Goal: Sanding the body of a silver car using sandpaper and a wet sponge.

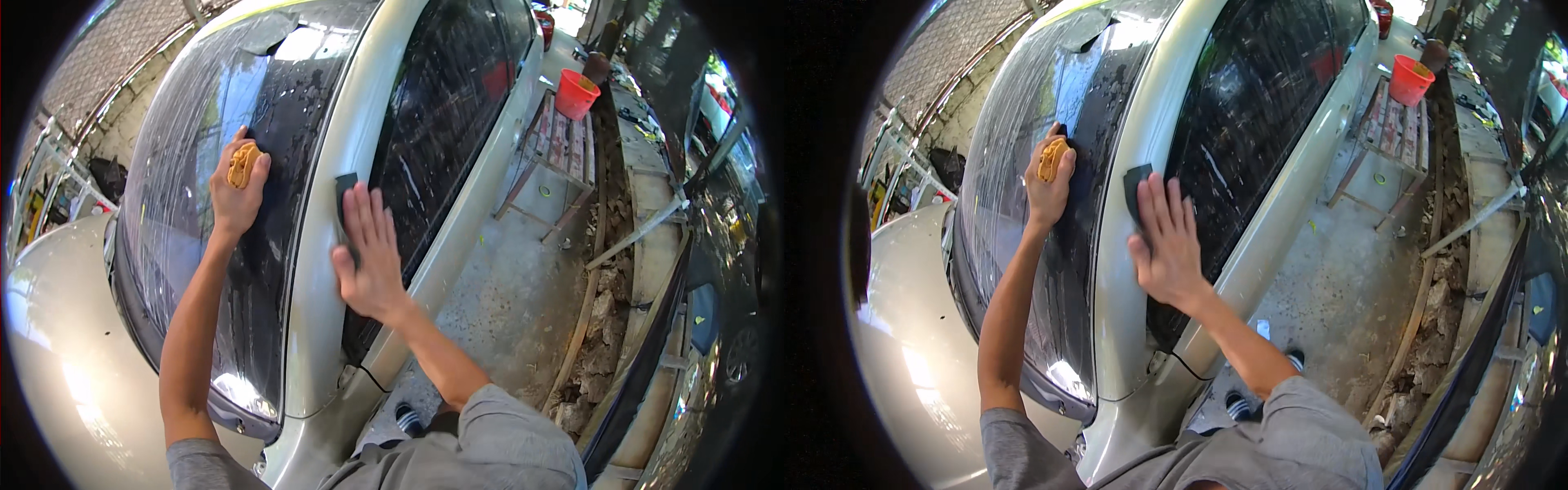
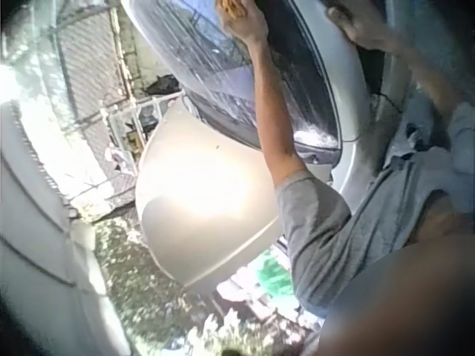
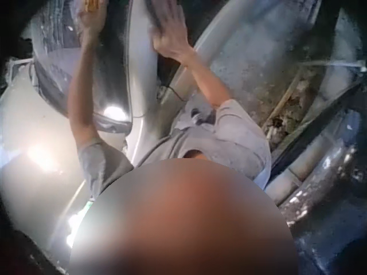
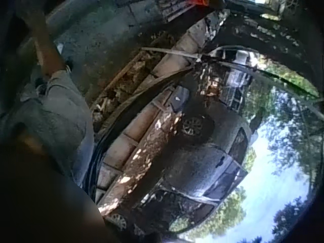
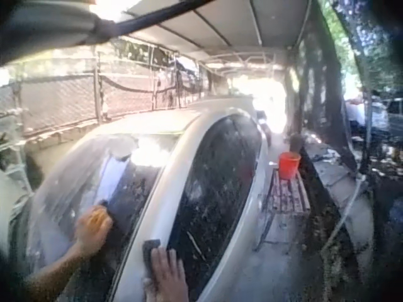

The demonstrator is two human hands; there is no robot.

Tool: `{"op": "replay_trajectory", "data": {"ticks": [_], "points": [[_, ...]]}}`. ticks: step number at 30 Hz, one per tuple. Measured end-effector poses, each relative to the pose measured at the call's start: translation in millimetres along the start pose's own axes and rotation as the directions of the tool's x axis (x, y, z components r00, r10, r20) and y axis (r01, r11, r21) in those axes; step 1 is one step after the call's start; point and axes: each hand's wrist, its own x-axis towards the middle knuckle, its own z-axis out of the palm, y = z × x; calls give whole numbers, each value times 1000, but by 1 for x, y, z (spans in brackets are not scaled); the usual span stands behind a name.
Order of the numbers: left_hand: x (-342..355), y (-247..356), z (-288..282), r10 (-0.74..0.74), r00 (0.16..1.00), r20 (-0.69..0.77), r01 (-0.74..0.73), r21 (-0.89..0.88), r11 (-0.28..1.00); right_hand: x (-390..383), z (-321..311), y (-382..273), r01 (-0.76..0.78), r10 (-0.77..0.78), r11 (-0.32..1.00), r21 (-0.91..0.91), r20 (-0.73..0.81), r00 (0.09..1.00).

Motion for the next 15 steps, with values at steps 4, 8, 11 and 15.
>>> {"op": "replay_trajectory", "data": {"ticks": [4,8,11,15], "points": [[7,7,17,34,999,15,-34,-23,999,133,-53,60,-336,335,941,-36,-28,942],[1,2,5,39,999,-16,-38,26,999,56,-6,25,-58,50,994,-93,-91,995],[1,0,-4,72,997,-25,-70,60,996,-3,-3,3,37,-21,987,-157,105,994],[4,8,18,62,998,12,-62,-31,998,186,-60,100,-193,191,975,-109,-29,981]]}}
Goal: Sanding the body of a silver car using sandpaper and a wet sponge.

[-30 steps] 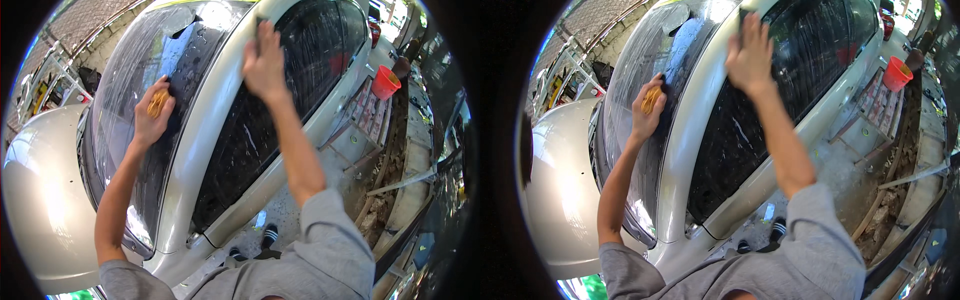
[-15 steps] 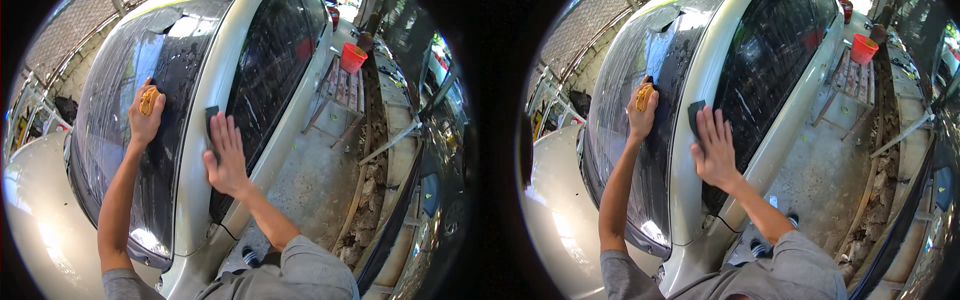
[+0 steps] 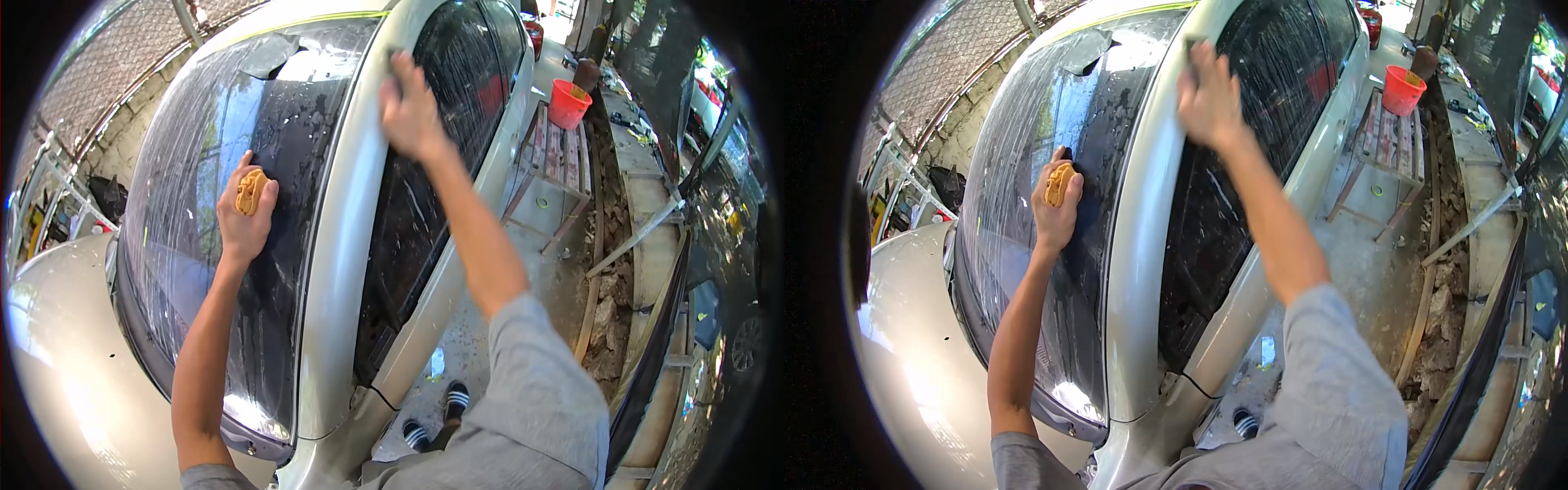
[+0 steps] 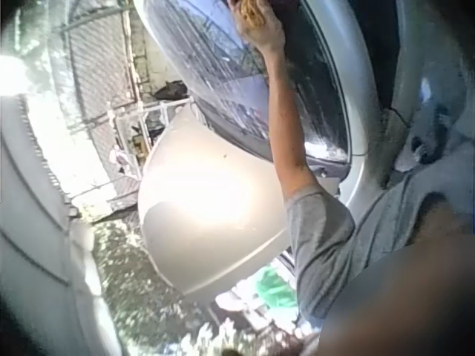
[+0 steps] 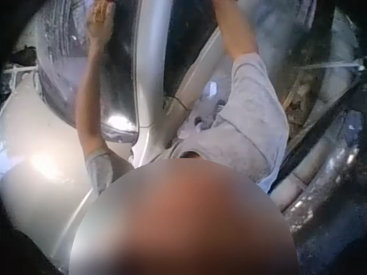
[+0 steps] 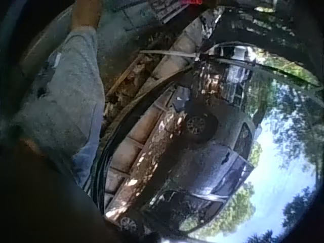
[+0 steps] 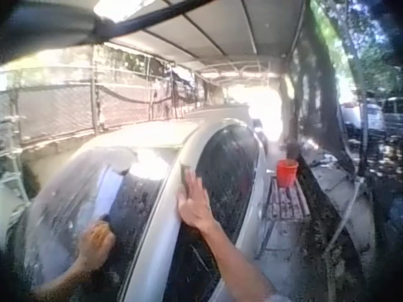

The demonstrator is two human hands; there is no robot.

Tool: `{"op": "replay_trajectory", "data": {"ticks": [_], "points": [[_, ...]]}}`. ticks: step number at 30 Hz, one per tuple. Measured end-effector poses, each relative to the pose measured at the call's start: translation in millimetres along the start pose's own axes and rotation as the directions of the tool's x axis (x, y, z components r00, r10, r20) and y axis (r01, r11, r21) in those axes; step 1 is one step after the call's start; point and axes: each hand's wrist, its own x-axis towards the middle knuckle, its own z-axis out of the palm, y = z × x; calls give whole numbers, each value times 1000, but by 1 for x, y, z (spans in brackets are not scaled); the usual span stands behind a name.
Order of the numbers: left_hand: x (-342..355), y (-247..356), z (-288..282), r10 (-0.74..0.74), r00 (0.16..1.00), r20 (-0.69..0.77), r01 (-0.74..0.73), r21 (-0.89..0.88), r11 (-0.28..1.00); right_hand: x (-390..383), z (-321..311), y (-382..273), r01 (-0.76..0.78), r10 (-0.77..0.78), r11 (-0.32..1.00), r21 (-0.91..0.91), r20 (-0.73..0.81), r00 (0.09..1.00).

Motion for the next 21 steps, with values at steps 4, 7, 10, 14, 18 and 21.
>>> {"op": "replay_trajectory", "data": {"ticks": [4,7,10,14,18,21], "points": [[-4,2,-10,16,999,-44,-12,91,996,-41,34,-16,148,-146,988,37,-62,987],[-10,-3,-20,11,999,-52,-7,93,996,-220,46,-72,282,-288,957,66,125,949],[-12,-2,-20,-25,1000,8,25,60,998,-127,24,-56,247,-243,956,-158,44,969],[5,12,6,29,999,-31,-29,4,1000,-21,11,-26,14,-23,968,-250,-31,999],[-5,-2,-8,28,995,-98,-21,72,997,-230,37,-111,330,-263,909,-254,264,928],[1,-9,-4,47,989,-139,-36,81,996,-187,31,-89,354,-306,877,-326,188,933]]}}
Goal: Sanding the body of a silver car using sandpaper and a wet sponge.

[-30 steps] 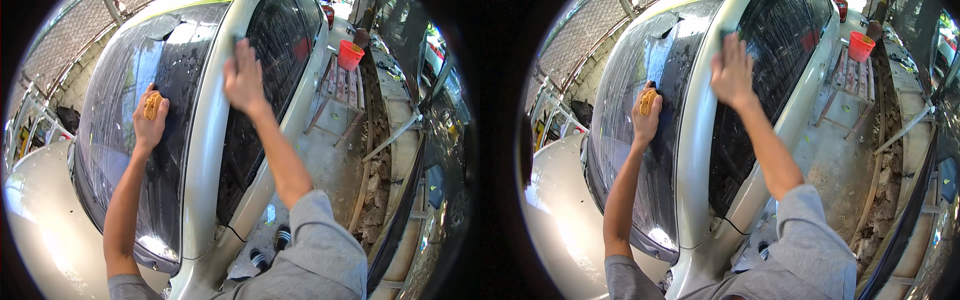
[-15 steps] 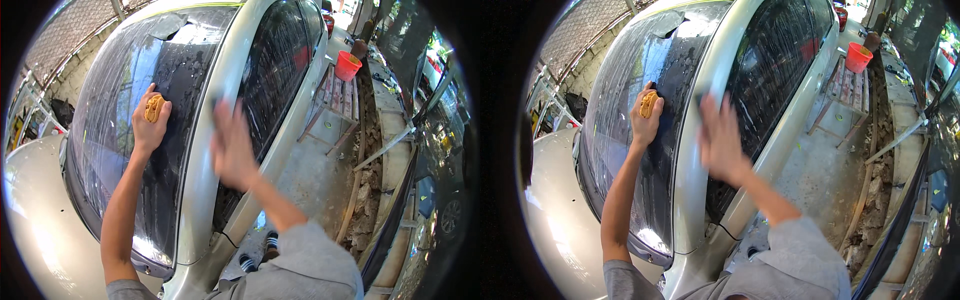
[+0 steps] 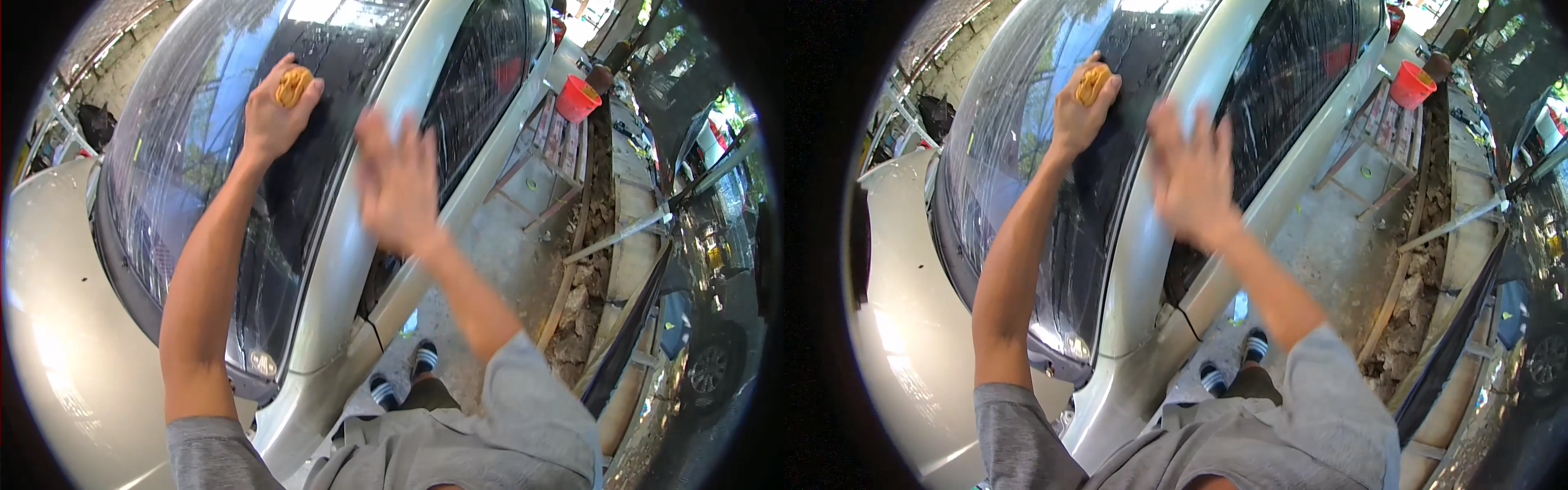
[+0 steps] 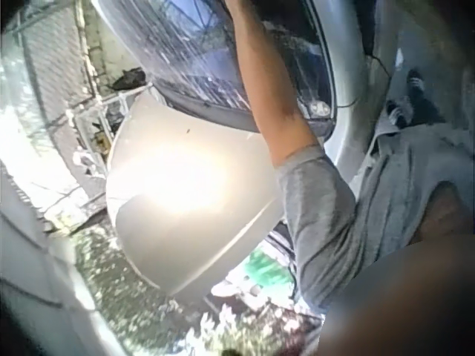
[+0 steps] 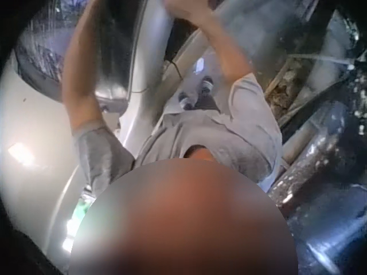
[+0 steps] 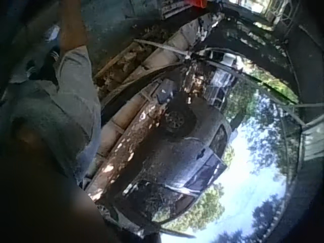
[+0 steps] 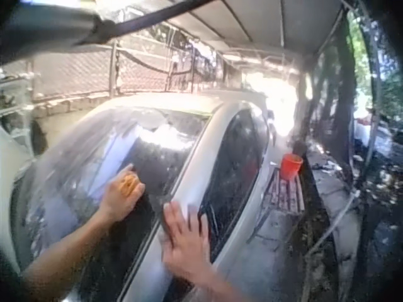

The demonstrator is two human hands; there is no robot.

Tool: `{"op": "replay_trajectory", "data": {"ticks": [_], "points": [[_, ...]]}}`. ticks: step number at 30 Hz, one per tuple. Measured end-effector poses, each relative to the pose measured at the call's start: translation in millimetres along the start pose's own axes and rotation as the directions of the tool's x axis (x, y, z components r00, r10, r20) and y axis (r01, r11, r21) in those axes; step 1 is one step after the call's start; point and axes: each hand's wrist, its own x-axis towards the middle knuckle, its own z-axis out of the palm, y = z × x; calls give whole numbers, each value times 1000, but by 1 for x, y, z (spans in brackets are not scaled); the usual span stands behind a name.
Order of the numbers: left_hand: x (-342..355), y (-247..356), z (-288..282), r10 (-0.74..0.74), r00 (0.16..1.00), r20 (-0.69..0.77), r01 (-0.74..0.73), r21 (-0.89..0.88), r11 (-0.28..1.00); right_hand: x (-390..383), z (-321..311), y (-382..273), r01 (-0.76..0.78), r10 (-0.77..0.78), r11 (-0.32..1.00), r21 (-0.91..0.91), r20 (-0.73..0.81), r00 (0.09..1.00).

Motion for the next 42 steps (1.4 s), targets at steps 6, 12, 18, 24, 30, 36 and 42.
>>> {"op": "replay_trajectory", "data": {"ticks": [6,12,18,24,30,36,42], "points": [[0,-4,-3,-9,1000,14,8,32,999,-34,4,-49,-102,99,991,84,30,995],[6,15,1,152,988,27,-152,-34,988,-25,2,-35,-86,86,996,-11,3,996],[-20,20,-8,29,997,-65,-23,88,996,-132,-3,-119,-82,67,994,78,179,982],[-48,21,-31,196,970,-146,-243,-670,701,-38,7,-83,-312,315,949,47,-80,946],[-62,5,-45,6,1000,-8,-5,90,996,-150,5,-168,-322,311,946,34,184,933],[-59,-1,-42,-41,999,-11,42,153,987,-143,28,-162,-372,435,838,399,-77,897],[-52,6,-22,-70,997,31,66,113,991,-106,15,-107,-458,537,753,472,-38,843]]}}
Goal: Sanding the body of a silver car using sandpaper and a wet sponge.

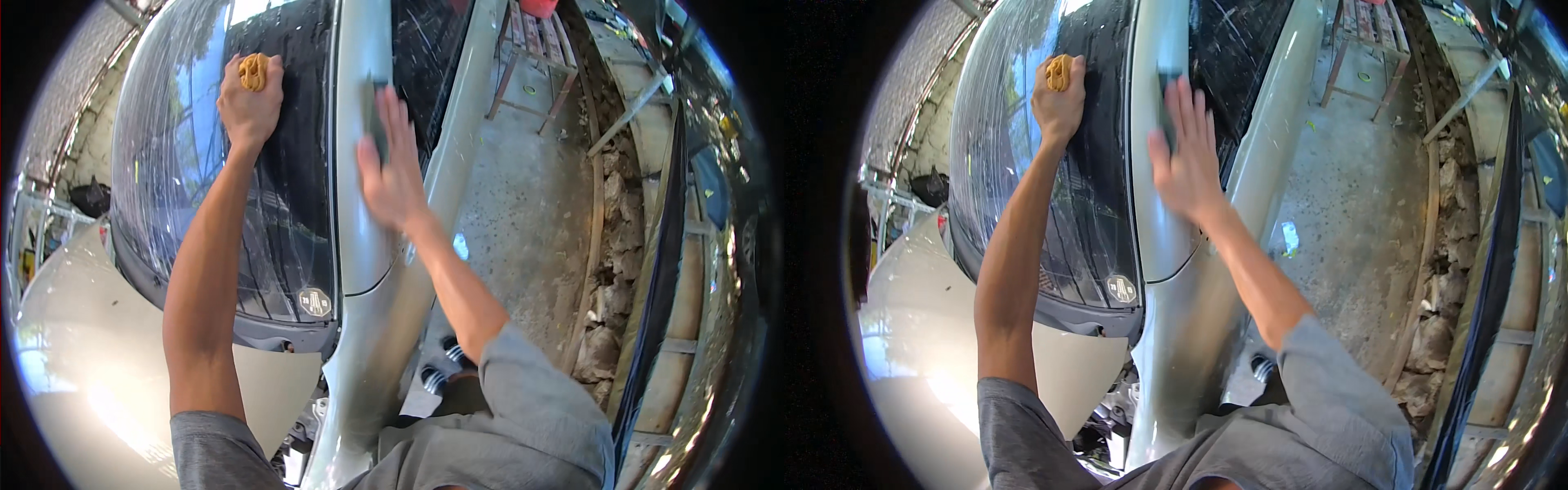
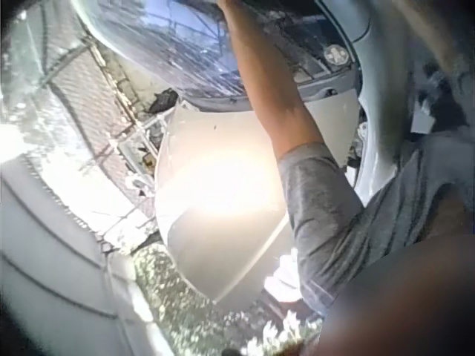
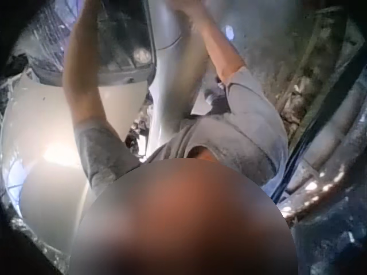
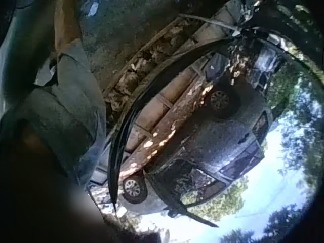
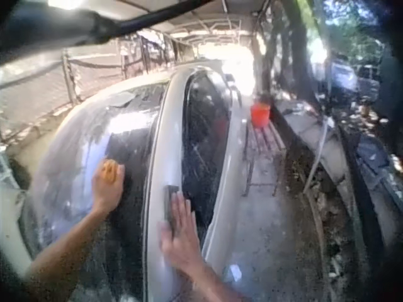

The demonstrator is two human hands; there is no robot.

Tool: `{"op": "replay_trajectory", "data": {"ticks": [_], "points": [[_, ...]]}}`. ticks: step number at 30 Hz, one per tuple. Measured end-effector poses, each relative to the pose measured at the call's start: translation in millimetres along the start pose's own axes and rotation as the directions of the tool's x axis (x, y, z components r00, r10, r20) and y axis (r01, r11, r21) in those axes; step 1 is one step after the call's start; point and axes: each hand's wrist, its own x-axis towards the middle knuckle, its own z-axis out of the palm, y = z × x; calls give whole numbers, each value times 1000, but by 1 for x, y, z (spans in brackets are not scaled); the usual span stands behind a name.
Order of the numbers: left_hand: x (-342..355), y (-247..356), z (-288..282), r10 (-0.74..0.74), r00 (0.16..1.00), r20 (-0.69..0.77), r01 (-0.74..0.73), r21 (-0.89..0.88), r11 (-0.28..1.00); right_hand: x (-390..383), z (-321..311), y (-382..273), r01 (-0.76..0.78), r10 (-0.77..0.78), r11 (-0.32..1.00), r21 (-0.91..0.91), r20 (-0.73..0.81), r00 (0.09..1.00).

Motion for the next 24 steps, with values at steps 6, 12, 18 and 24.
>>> {"op": "replay_trajectory", "data": {"ticks": [6,12,18,24], "points": [[-8,-14,-16,-2,1000,17,1,50,999,-125,8,-12,-103,94,993,63,138,986],[-5,-12,-12,-2,1000,28,2,-1,1000,-77,9,-11,-16,14,998,65,32,999],[-3,-5,-7,34,999,28,-33,-10,999,-67,6,-1,-30,29,999,32,9,1000],[2,-7,-17,27,998,48,-27,3,1000,-163,10,-24,-124,114,991,51,168,979]]}}
